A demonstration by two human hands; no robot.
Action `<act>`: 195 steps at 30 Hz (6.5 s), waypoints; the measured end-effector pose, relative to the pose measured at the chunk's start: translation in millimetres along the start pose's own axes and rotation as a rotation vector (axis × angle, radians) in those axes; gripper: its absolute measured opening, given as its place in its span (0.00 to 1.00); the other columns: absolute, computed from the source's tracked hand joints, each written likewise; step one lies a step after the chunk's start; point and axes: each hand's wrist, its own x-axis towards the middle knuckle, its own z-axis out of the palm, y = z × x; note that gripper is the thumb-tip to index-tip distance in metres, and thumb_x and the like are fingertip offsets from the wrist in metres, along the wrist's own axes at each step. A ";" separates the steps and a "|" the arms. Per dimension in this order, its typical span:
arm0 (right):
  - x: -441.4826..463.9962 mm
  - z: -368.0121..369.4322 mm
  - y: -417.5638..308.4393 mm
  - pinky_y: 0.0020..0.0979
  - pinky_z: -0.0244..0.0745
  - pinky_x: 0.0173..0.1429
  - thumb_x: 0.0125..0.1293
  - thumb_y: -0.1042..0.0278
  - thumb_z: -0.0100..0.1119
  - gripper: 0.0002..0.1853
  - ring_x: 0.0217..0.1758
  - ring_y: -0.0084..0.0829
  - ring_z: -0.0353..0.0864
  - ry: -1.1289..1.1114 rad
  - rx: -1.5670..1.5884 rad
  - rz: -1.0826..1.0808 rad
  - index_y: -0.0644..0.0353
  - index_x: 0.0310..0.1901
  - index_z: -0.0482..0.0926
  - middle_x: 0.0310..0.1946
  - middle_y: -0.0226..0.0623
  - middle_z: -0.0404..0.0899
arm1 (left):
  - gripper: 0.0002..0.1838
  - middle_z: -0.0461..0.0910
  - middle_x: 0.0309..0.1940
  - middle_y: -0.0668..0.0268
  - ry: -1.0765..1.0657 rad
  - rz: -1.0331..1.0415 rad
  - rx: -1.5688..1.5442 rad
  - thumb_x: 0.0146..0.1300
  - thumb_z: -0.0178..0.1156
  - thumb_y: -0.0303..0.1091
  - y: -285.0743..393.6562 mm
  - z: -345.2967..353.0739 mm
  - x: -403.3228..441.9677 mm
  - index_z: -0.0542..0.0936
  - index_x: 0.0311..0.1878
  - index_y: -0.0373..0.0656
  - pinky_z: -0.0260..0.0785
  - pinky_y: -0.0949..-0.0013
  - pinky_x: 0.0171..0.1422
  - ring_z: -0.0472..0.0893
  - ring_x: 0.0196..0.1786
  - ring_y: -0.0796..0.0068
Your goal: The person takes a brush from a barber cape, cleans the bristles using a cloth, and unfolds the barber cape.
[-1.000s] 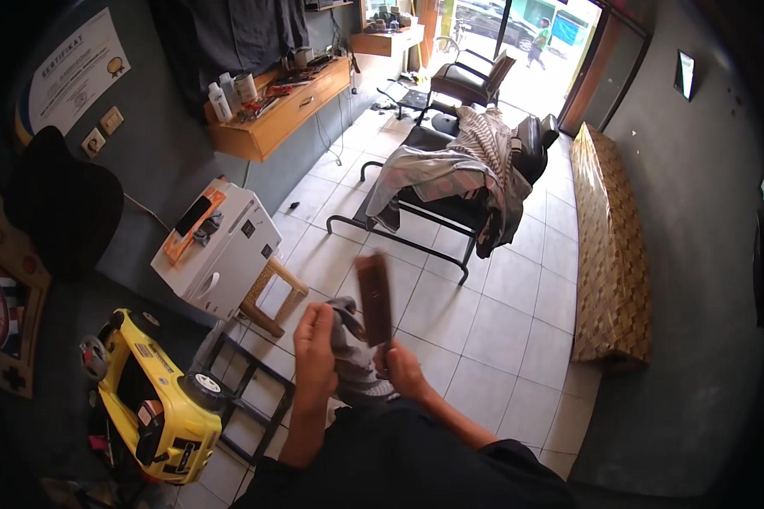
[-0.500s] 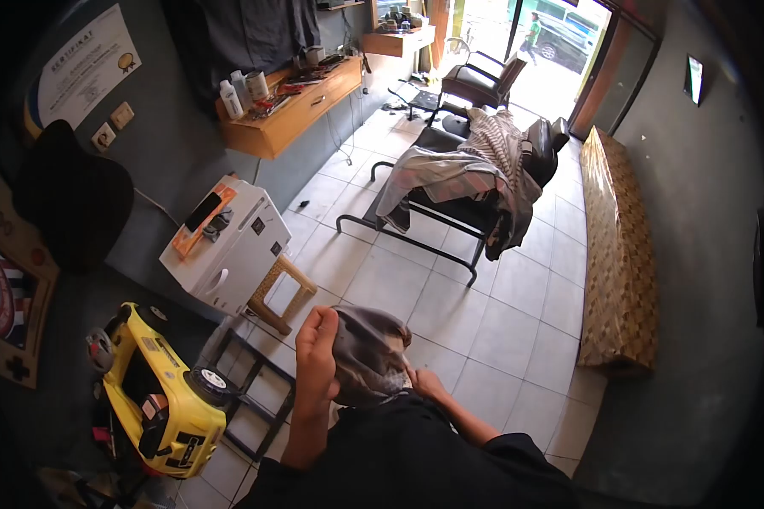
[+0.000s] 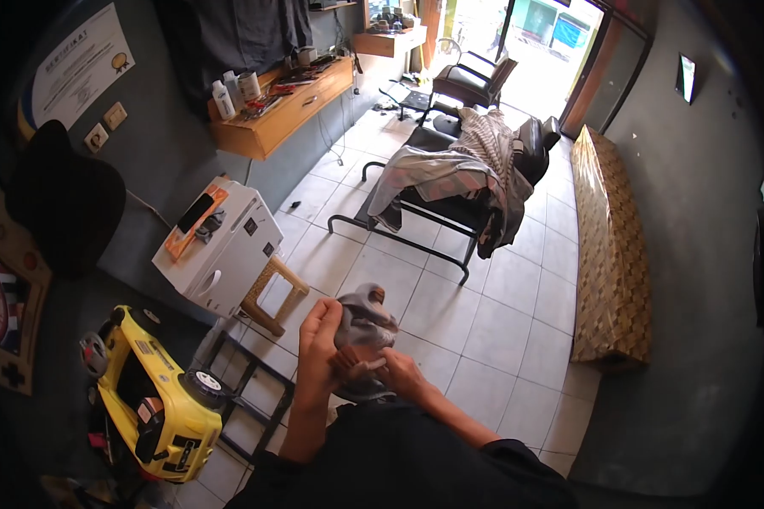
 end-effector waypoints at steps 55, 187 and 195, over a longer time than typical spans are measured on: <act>-24.5 31.9 46.8 0.40 0.71 0.37 0.70 0.44 0.39 0.28 0.33 0.42 0.78 -0.350 -0.026 0.419 0.64 0.34 0.77 0.26 0.43 0.78 | 0.08 0.69 0.23 0.77 -0.077 0.071 -0.007 0.68 0.53 0.36 0.3 4.3 -14.1 0.71 0.35 0.45 0.58 0.85 0.29 0.66 0.25 0.91; 26.5 -38.0 -30.8 0.21 0.65 0.31 0.60 0.75 0.62 0.16 0.29 0.15 0.69 0.033 0.809 0.414 0.55 0.25 0.61 0.25 0.25 0.71 | 0.09 0.72 0.29 0.70 -0.378 -0.113 0.673 0.67 0.49 0.27 -79.0 -62.0 28.4 0.68 0.49 0.37 0.67 0.78 0.32 0.73 0.30 0.87; 3.8 -17.9 -13.9 0.20 0.63 0.26 0.63 0.71 0.60 0.14 0.24 0.12 0.65 0.073 0.540 0.415 0.55 0.26 0.64 0.22 0.21 0.66 | 0.20 0.78 0.22 0.63 -0.096 0.046 1.161 0.56 0.53 0.27 -81.7 -41.4 16.7 0.66 0.53 0.36 0.67 0.72 0.28 0.77 0.25 0.80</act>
